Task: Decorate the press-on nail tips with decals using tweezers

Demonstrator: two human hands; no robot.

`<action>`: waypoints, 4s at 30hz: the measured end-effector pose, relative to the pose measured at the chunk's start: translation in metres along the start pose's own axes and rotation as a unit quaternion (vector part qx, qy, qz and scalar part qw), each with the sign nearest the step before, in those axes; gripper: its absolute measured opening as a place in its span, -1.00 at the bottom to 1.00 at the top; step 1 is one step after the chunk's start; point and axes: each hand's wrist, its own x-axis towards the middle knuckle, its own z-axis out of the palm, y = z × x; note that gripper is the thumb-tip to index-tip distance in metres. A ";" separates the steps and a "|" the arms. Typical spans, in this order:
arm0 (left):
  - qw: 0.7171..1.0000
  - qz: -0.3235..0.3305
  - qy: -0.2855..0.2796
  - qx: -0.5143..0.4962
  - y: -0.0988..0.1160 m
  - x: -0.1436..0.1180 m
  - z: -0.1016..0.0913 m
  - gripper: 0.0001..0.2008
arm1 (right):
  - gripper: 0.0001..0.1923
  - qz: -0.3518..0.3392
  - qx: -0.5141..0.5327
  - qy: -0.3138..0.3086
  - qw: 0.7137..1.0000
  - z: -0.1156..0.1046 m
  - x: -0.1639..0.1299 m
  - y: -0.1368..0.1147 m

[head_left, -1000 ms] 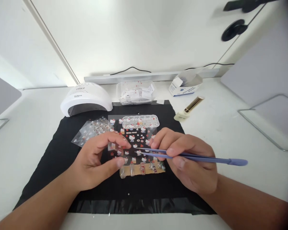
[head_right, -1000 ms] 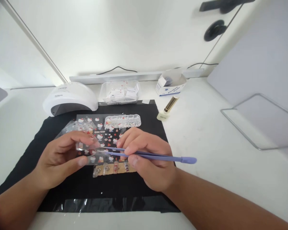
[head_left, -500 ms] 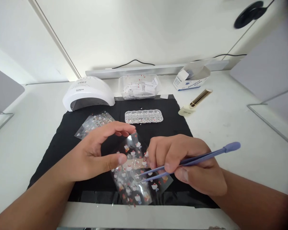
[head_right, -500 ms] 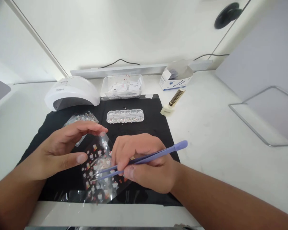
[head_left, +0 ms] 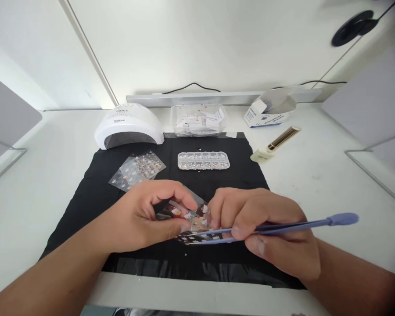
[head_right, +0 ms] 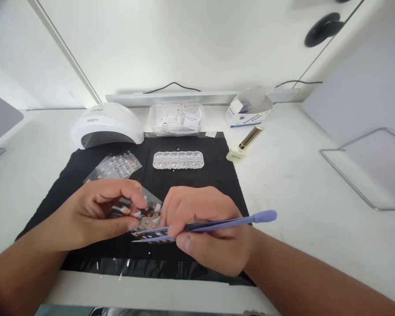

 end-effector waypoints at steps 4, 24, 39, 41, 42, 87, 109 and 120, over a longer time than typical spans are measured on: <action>0.997 0.058 0.037 0.038 -0.002 -0.002 -0.002 -0.80 | -0.86 -0.028 -0.013 0.038 0.999 0.000 -0.003 -0.001; 0.999 0.007 0.037 0.006 -0.005 0.002 0.001 -0.86 | -0.77 -0.048 -0.101 0.023 0.993 -0.003 0.000 -0.008; 0.995 0.056 0.041 0.075 -0.002 0.003 0.005 -0.82 | -0.77 -0.035 -0.095 0.035 0.994 -0.001 -0.002 -0.007; 0.993 0.069 0.039 0.091 -0.002 0.003 0.005 -0.81 | -0.79 -0.027 -0.078 0.046 0.996 -0.001 -0.004 -0.006; 0.991 0.077 0.039 0.098 -0.002 0.003 0.005 -0.80 | -0.79 -0.023 -0.067 0.056 0.996 0.000 -0.005 -0.006; 0.978 0.131 0.033 0.159 -0.001 0.005 0.010 -0.89 | -0.84 -0.005 -0.024 0.077 0.997 0.001 -0.009 0.000; 0.979 0.123 0.028 0.161 -0.001 0.005 0.010 -0.88 | -0.81 -0.009 -0.018 0.078 0.997 0.001 -0.010 0.000; 0.980 0.107 0.019 0.167 0.003 0.004 0.009 -0.88 | -0.80 -0.014 0.025 0.072 0.997 0.001 -0.008 0.001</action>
